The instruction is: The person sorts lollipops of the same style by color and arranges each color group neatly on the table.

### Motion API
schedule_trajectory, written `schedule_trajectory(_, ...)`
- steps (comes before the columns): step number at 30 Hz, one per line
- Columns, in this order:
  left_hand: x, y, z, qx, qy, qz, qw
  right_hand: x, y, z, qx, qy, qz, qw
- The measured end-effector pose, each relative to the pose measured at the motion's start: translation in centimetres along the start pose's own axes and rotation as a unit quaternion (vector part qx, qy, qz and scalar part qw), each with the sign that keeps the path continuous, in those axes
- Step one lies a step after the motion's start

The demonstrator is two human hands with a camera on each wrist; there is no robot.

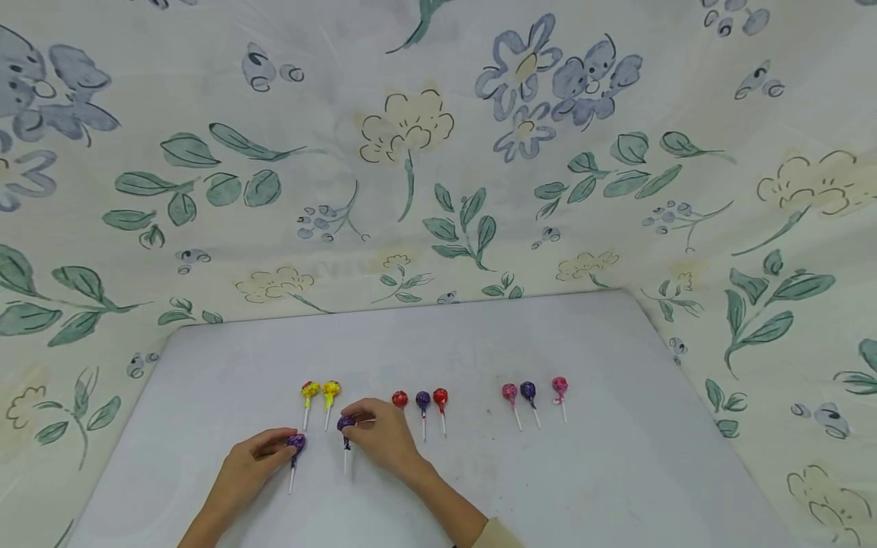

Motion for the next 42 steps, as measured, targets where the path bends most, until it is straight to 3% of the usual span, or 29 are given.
schedule_trajectory(7,-0.1,-0.1,0.2,-0.001,0.004,0.001,1.0,-0.1,-0.6,-2.3,0.01,0.013,-0.006,0.9998)
schedule_trajectory(19,0.2,0.2,0.8,-0.002,0.005,-0.012,0.9999,0.0,-1.3,-4.7,0.025,-0.005,-0.015,0.9996)
schedule_trajectory(32,0.1,0.3,0.9,-0.019,0.005,-0.003,0.9998,0.1,-1.3,-5.5,0.0,0.005,-0.023,0.9997)
schedule_trajectory(42,0.5,-0.1,0.8,-0.032,0.006,-0.027,0.9991,0.3,-1.4,-5.3,-0.006,-0.005,-0.019,0.9998)
Point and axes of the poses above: each hand's wrist, its own x-axis towards the middle knuckle, its own z-axis out of the back of the hand, y = z × x, the point moved 8 cm from there along x, towards the middle knuckle, and after that the axes turned 8 degrees about -y, right-handed, at the moved point
